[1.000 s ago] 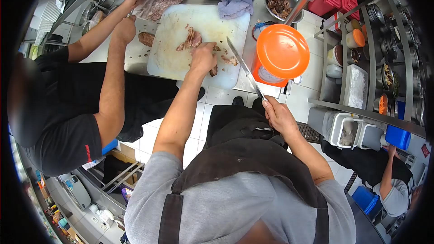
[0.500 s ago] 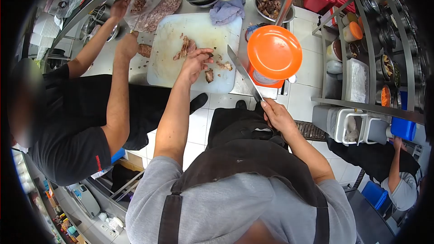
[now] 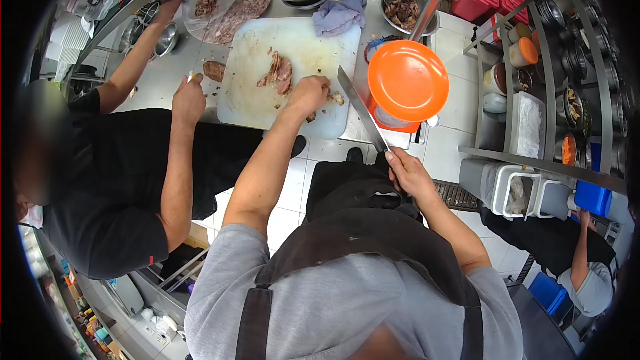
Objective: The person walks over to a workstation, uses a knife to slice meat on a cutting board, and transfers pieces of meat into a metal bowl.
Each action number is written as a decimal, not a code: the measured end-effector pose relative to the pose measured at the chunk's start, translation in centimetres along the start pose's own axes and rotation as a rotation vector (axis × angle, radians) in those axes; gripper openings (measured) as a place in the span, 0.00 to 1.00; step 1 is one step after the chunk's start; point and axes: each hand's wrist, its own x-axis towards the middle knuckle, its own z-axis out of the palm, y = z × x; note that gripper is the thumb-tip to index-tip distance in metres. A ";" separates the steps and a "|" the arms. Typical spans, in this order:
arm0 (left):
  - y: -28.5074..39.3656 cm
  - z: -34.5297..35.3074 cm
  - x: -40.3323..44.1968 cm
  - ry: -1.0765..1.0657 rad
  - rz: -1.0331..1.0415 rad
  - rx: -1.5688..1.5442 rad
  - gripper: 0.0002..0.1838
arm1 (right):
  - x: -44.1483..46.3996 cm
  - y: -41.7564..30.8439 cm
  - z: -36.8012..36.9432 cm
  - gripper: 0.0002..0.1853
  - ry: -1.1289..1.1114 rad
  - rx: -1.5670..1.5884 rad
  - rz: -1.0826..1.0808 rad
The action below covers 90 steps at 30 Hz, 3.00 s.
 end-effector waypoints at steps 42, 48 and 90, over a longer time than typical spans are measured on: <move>2.6 -8.7 8.6 0.064 -0.141 -0.483 0.11 | 0.4 0.6 -0.7 0.22 0.014 -0.151 -0.069; 11.9 -7.5 18.3 0.054 0.069 -0.383 0.21 | 0.4 0.6 -0.8 0.20 0.040 -0.243 -0.149; 9.6 0.0 21.1 0.039 0.210 0.805 0.15 | 1.5 0.8 -2.2 0.19 0.015 -0.296 -0.285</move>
